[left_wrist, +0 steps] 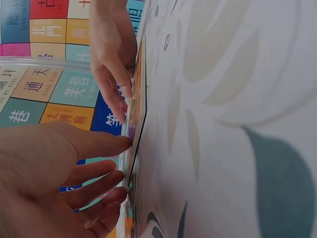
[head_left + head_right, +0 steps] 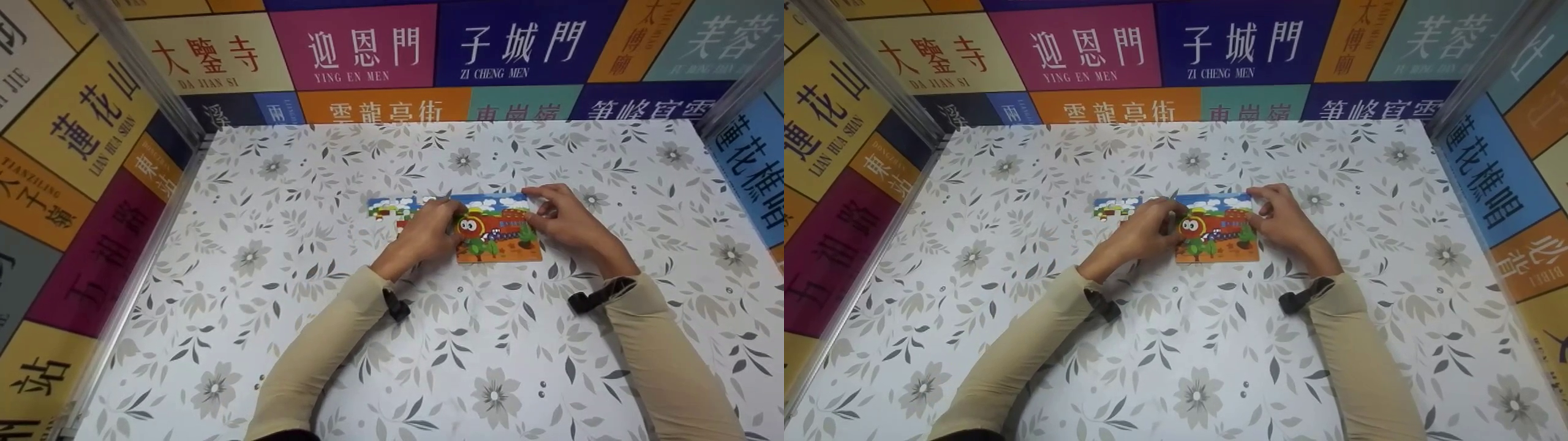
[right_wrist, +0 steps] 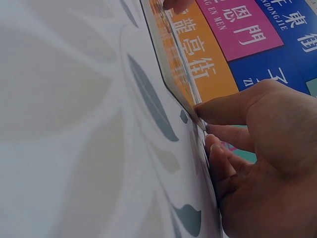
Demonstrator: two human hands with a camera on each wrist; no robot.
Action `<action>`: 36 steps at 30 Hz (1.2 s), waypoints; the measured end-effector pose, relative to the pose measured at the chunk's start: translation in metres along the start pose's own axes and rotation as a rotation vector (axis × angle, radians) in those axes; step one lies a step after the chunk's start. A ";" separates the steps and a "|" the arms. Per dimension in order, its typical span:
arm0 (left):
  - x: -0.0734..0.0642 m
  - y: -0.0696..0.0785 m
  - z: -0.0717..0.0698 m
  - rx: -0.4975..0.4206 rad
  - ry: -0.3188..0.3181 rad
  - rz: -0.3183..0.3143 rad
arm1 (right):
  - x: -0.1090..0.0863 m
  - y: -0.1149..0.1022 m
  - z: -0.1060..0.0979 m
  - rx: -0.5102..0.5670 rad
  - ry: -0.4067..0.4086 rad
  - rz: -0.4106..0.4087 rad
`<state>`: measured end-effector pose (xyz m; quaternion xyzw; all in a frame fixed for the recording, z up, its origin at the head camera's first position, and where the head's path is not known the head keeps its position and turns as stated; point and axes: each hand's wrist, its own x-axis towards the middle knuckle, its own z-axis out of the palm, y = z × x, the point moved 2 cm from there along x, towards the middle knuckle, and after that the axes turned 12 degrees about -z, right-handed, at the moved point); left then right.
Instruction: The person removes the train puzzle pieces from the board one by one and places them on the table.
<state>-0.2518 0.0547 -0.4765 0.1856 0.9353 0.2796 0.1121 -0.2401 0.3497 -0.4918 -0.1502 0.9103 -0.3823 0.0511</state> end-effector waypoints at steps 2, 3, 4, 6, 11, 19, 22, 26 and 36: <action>0.000 -0.001 0.001 -0.016 -0.002 0.003 | 0.000 -0.001 0.000 -0.001 -0.002 0.016; 0.000 -0.001 0.001 -0.023 -0.004 0.004 | 0.001 -0.001 0.001 -0.001 -0.003 0.020; 0.001 -0.001 0.002 -0.028 -0.005 0.005 | 0.001 0.000 0.001 -0.001 -0.005 0.026; 0.001 -0.001 0.003 -0.030 -0.004 0.009 | 0.001 -0.001 0.001 0.001 -0.006 0.027; -0.001 0.001 0.004 -0.015 -0.004 0.010 | 0.000 0.000 0.001 0.001 0.002 -0.021; -0.001 0.001 0.004 -0.051 -0.024 0.048 | -0.002 0.001 0.000 0.002 0.017 -0.072; 0.000 0.000 0.004 -0.062 -0.008 0.060 | -0.002 0.001 0.000 -0.002 0.022 -0.085; 0.000 -0.001 0.004 -0.064 0.012 0.057 | -0.002 0.001 0.000 -0.005 0.018 -0.081; -0.001 0.001 0.006 -0.074 -0.002 0.070 | -0.001 0.002 0.001 -0.008 0.018 -0.058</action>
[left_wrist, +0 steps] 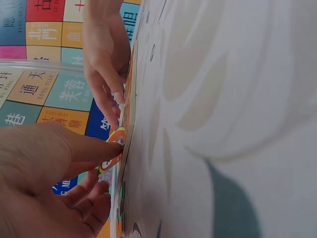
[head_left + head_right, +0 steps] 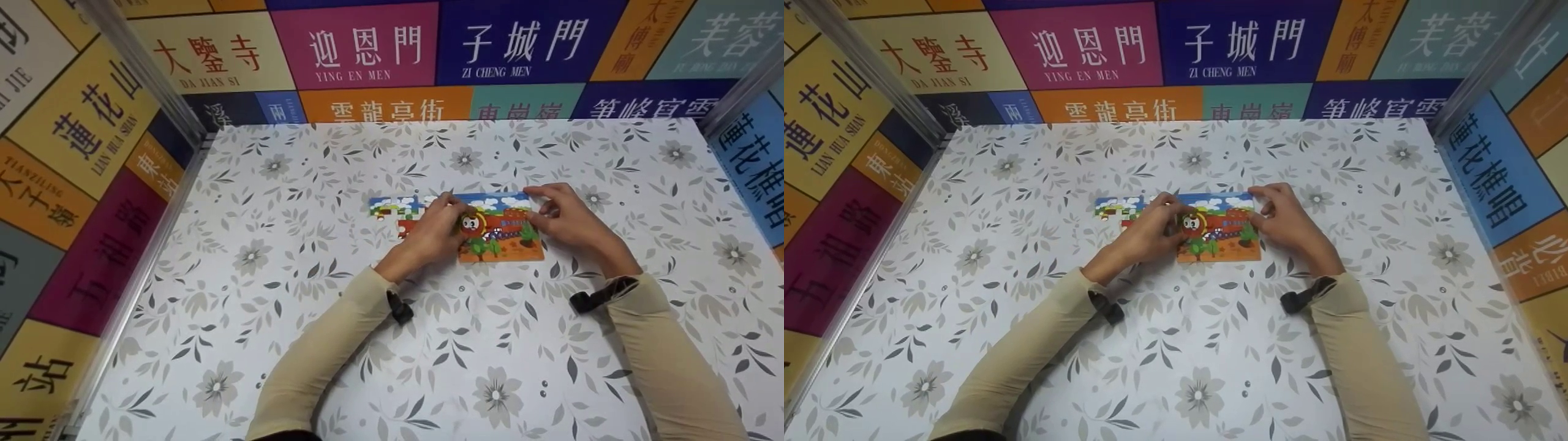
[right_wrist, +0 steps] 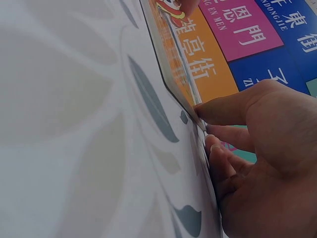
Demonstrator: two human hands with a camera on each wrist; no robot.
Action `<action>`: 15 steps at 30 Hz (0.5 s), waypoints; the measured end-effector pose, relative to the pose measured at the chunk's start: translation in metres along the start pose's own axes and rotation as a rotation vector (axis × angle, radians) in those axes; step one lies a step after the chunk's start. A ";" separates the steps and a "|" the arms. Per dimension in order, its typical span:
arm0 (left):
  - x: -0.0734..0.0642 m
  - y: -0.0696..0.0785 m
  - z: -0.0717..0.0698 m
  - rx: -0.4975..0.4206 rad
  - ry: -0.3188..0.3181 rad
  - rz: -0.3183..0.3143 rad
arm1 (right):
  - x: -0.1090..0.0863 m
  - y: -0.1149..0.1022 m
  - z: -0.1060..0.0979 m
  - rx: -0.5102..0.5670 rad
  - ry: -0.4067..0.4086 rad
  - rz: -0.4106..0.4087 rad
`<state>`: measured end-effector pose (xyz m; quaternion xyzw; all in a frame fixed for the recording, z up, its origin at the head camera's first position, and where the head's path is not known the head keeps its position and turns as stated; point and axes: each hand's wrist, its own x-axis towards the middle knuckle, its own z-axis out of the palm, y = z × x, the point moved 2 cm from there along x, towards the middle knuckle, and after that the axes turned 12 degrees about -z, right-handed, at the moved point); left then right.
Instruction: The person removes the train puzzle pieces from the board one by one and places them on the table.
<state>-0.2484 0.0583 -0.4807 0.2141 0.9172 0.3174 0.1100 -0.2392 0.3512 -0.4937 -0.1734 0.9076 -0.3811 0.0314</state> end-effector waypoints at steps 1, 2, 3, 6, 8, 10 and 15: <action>0.000 0.000 0.000 0.001 0.004 0.000 | 0.000 0.000 0.000 -0.003 0.000 -0.003; -0.001 0.001 0.000 0.007 0.010 0.003 | 0.000 0.000 0.000 -0.001 0.002 -0.005; -0.001 0.001 0.000 0.018 0.016 0.007 | 0.000 0.000 0.000 0.000 0.004 -0.008; -0.002 0.003 0.001 0.051 0.027 0.011 | -0.001 -0.001 0.000 0.002 0.009 -0.016; -0.003 0.004 0.001 0.068 0.031 0.012 | -0.001 -0.002 0.000 0.004 0.009 -0.015; -0.003 0.005 0.002 0.079 0.032 0.008 | -0.001 -0.002 0.000 -0.001 0.006 -0.009; -0.002 0.005 0.002 0.078 0.029 0.000 | -0.001 -0.002 0.000 -0.008 0.000 0.001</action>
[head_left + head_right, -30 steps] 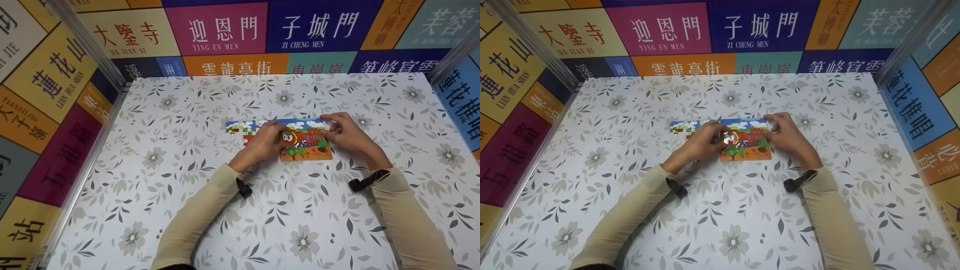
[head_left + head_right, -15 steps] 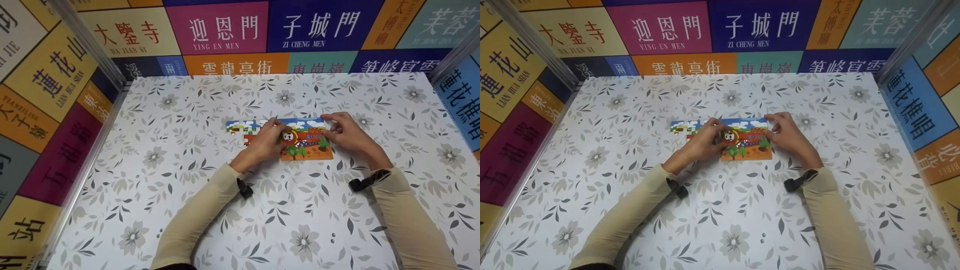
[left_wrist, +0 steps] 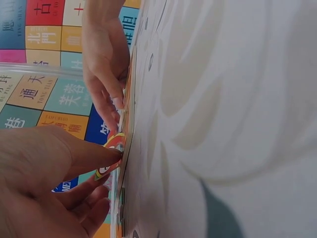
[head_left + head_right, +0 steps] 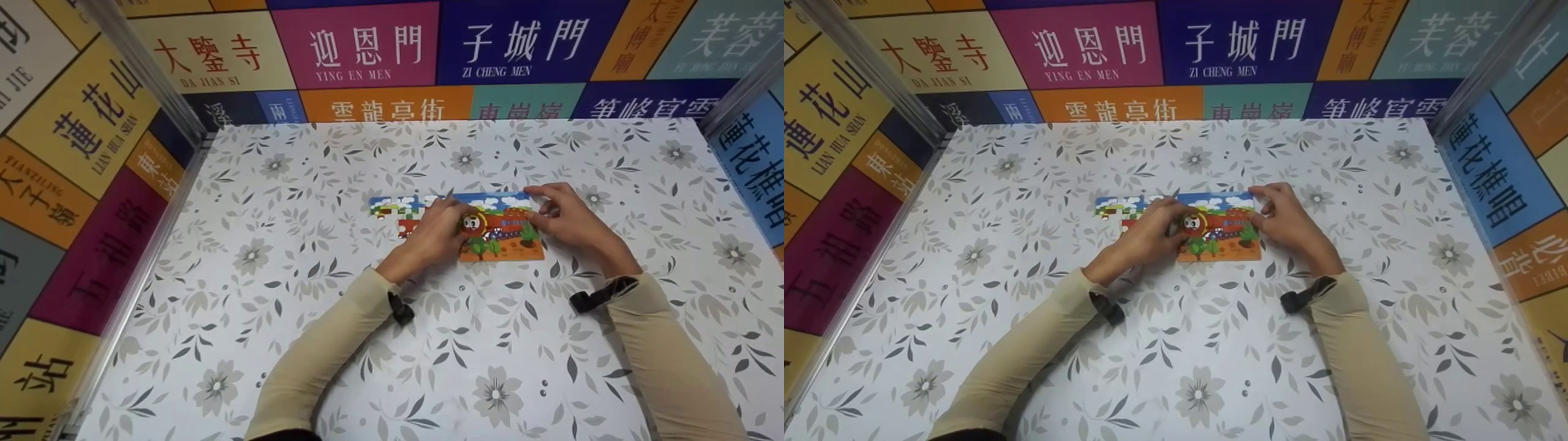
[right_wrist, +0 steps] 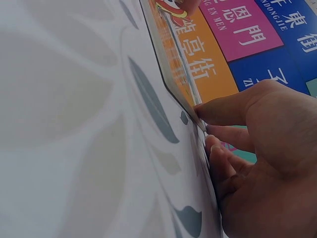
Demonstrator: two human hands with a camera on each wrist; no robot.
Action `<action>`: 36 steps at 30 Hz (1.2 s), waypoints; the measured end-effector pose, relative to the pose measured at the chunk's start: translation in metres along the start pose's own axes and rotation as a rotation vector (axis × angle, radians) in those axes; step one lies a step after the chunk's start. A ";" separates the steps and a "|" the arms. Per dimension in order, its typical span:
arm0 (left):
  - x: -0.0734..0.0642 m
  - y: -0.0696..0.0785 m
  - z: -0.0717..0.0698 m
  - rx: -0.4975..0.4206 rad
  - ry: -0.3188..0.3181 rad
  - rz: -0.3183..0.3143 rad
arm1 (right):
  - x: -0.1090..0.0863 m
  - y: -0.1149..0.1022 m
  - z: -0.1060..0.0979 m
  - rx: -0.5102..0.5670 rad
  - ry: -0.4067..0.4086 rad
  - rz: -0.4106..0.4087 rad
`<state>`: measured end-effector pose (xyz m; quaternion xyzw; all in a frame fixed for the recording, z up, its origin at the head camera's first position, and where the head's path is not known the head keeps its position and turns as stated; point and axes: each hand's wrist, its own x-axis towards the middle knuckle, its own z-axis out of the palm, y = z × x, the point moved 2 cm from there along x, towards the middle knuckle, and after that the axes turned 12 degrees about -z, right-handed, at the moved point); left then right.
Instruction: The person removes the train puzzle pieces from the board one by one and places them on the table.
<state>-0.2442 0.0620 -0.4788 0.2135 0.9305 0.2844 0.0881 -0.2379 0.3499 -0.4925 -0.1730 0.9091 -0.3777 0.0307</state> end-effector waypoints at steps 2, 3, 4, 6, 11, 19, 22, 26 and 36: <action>0.000 0.000 0.000 -0.002 -0.003 0.005 | 0.000 0.000 0.000 0.000 -0.001 0.007; 0.000 0.000 0.000 -0.001 -0.003 0.010 | 0.000 0.000 0.000 0.000 -0.003 0.011; 0.001 0.000 0.000 0.004 -0.003 0.017 | 0.000 0.000 0.000 0.000 -0.005 0.014; 0.001 -0.001 0.001 0.021 -0.001 0.034 | 0.000 0.000 0.000 0.002 -0.010 0.021; 0.001 -0.002 0.000 0.081 0.008 0.062 | 0.002 0.001 0.001 0.007 -0.016 0.030; -0.001 -0.001 0.000 0.119 0.009 0.077 | 0.001 0.000 0.001 0.004 0.000 0.025; -0.001 -0.001 0.001 0.133 0.003 0.082 | 0.001 0.000 0.001 0.011 0.001 0.002; -0.001 -0.003 0.001 0.147 0.003 0.092 | 0.002 0.000 0.001 0.010 -0.007 -0.003; 0.002 -0.005 0.001 0.161 0.056 0.146 | 0.002 0.001 0.001 -0.002 -0.012 0.030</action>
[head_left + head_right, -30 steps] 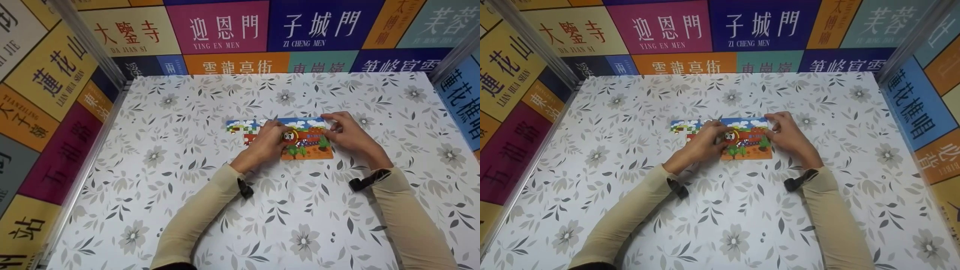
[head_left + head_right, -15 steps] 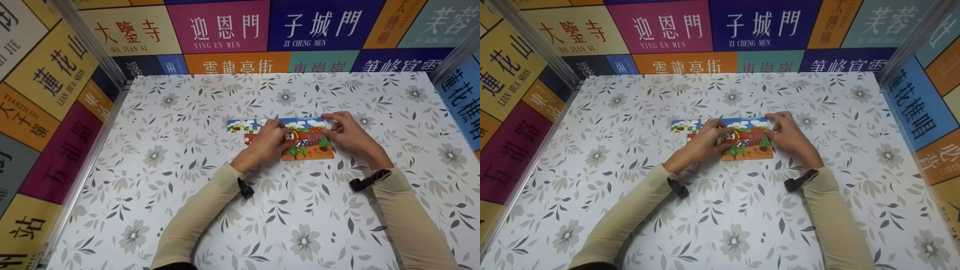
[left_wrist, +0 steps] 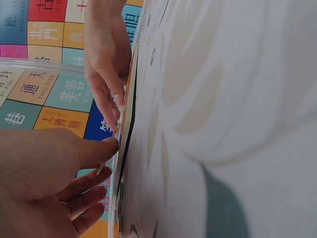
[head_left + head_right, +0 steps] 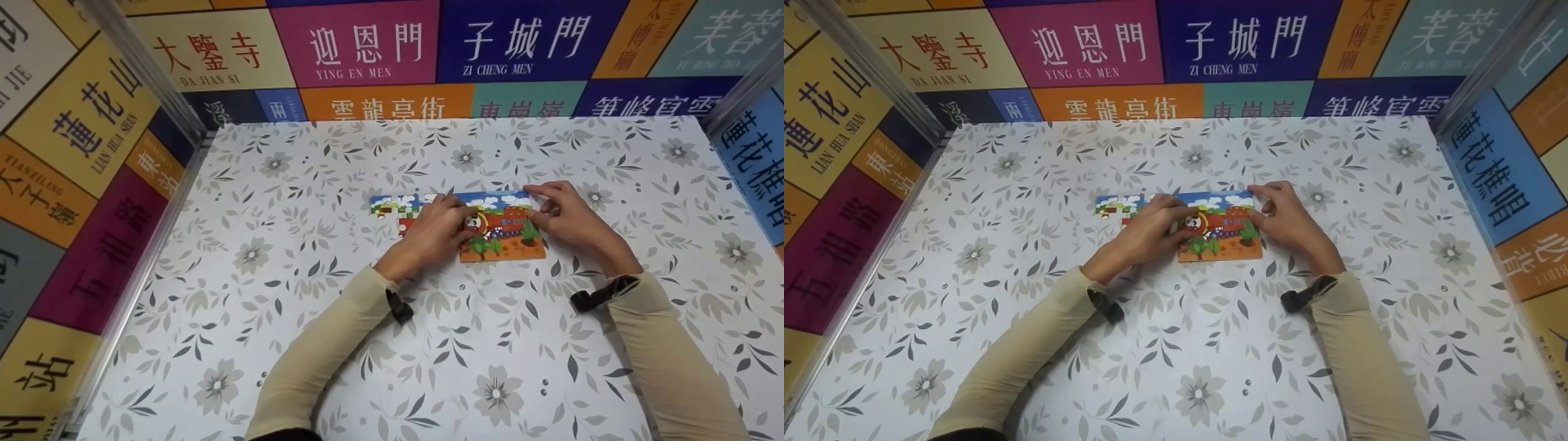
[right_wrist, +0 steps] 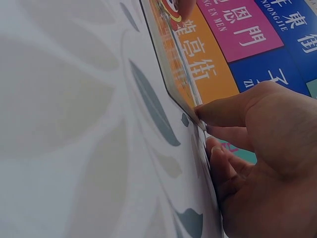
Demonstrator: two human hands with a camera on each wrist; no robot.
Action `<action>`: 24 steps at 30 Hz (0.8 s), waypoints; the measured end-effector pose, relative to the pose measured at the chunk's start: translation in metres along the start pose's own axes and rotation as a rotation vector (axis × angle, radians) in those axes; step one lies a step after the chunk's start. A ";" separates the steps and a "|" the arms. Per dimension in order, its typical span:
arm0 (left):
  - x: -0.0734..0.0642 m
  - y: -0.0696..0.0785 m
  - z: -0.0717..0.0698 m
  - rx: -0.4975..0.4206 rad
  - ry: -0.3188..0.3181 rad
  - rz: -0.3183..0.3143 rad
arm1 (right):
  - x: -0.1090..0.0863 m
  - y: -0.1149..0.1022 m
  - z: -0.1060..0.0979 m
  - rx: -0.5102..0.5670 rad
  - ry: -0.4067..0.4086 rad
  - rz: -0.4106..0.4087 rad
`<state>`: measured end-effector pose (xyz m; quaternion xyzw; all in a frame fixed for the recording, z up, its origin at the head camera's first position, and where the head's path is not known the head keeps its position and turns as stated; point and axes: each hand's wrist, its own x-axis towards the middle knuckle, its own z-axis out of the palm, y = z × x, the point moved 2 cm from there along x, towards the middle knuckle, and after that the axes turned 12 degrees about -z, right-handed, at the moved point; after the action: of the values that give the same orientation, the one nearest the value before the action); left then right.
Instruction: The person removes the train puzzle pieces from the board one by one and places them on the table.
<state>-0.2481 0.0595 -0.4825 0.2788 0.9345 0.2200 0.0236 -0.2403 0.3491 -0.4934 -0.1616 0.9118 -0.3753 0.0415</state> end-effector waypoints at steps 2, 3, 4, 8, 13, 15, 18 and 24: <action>0.000 -0.001 -0.001 -0.019 0.008 -0.002 | 0.000 0.000 0.000 0.003 -0.002 0.004; 0.000 -0.001 -0.001 -0.027 0.013 -0.003 | 0.000 0.000 -0.001 0.004 -0.002 0.007; 0.000 -0.001 -0.002 -0.035 0.019 -0.002 | 0.000 0.000 -0.001 0.005 -0.002 0.011; 0.000 -0.004 -0.005 -0.052 0.040 -0.002 | -0.001 0.000 -0.001 0.011 0.002 0.016; 0.001 -0.011 -0.010 -0.066 0.048 -0.014 | -0.001 -0.001 -0.001 0.011 0.014 -0.019; 0.001 -0.012 -0.012 -0.076 0.051 -0.023 | -0.001 -0.001 -0.001 0.014 0.016 -0.034; 0.001 -0.015 -0.014 -0.098 0.060 -0.035 | -0.002 -0.001 -0.001 0.020 0.015 -0.041; -0.003 -0.018 -0.018 -0.152 0.077 -0.051 | -0.001 -0.002 0.000 0.015 0.007 -0.011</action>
<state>-0.2578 0.0367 -0.4739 0.2438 0.9220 0.3003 0.0142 -0.2385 0.3483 -0.4924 -0.1652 0.9082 -0.3827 0.0375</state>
